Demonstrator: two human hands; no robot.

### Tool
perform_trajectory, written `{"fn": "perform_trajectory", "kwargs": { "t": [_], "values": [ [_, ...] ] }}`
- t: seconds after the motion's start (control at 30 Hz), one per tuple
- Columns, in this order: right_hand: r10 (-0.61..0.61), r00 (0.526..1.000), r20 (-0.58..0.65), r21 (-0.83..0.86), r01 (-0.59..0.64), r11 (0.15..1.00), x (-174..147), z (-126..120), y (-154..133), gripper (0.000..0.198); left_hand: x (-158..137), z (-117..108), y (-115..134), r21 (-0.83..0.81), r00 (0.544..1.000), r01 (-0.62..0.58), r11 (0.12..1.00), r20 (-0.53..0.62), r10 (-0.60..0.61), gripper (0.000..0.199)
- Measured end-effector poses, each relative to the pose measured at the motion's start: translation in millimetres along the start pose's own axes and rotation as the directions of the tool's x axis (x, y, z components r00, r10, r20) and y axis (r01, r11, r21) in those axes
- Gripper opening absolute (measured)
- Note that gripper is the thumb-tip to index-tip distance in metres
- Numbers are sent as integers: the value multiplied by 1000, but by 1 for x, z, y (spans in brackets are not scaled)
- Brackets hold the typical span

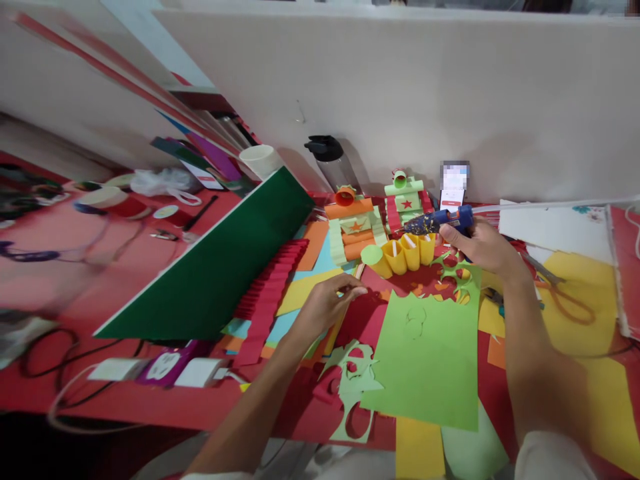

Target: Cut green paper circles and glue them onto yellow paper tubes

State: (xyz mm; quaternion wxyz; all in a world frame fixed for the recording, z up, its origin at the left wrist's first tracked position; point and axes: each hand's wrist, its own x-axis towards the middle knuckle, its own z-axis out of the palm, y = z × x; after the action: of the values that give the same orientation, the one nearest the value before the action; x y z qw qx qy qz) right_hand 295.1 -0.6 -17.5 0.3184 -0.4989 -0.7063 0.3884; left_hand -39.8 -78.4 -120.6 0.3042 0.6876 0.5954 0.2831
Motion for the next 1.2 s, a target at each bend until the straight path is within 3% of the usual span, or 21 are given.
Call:
{"fn": "perform_trajectory", "kwargs": {
  "t": [0.13, 0.33, 0.5, 0.67, 0.8, 0.9, 0.97, 1.03, 1.2],
  "values": [
    [4, 1000, 13, 23, -5, 1000, 0, -1, 2, 58, 2, -2, 0, 60, 998, 37, 997, -59, -33, 44],
    [0, 1000, 23, -20, 0, 1000, 1, -2, 5, 55, 4, -5, -4, 101, 997, 71, 992, -5, -71, 24],
    [-11, 999, 52, -46, 13, 999, 2, 0, 6, 55, 6, -9, -5, 198, 996, 68, 978, 44, -78, 39],
    [0, 998, 65, -54, 4, 999, 2, 0, 4, 56, 11, -11, 2, 132, 999, -8, 991, -46, 14, 52],
    [21, 999, 42, -56, -18, 998, 0, 0, 1, 56, 12, -14, 12, 21, 987, -8, 1000, -158, 12, 26],
    [38, 999, 24, -41, -37, 998, -1, 0, 0, 54, 16, -16, 16, -155, 978, -79, 985, -202, 47, 16],
    [62, 998, 21, -39, -62, 997, -2, 1, 0, 54, 23, -16, 17, -313, 969, -123, 942, -241, 46, 14],
    [80, 996, 34, -42, -79, 996, -2, 1, 0, 55, 32, -15, 20, -508, 961, -166, 845, -277, 22, 25],
    [75, 996, 41, -32, -73, 997, 0, 0, 2, 57, 42, -12, 31, -862, 956, -252, 440, -293, -25, 38]
  ]
}}
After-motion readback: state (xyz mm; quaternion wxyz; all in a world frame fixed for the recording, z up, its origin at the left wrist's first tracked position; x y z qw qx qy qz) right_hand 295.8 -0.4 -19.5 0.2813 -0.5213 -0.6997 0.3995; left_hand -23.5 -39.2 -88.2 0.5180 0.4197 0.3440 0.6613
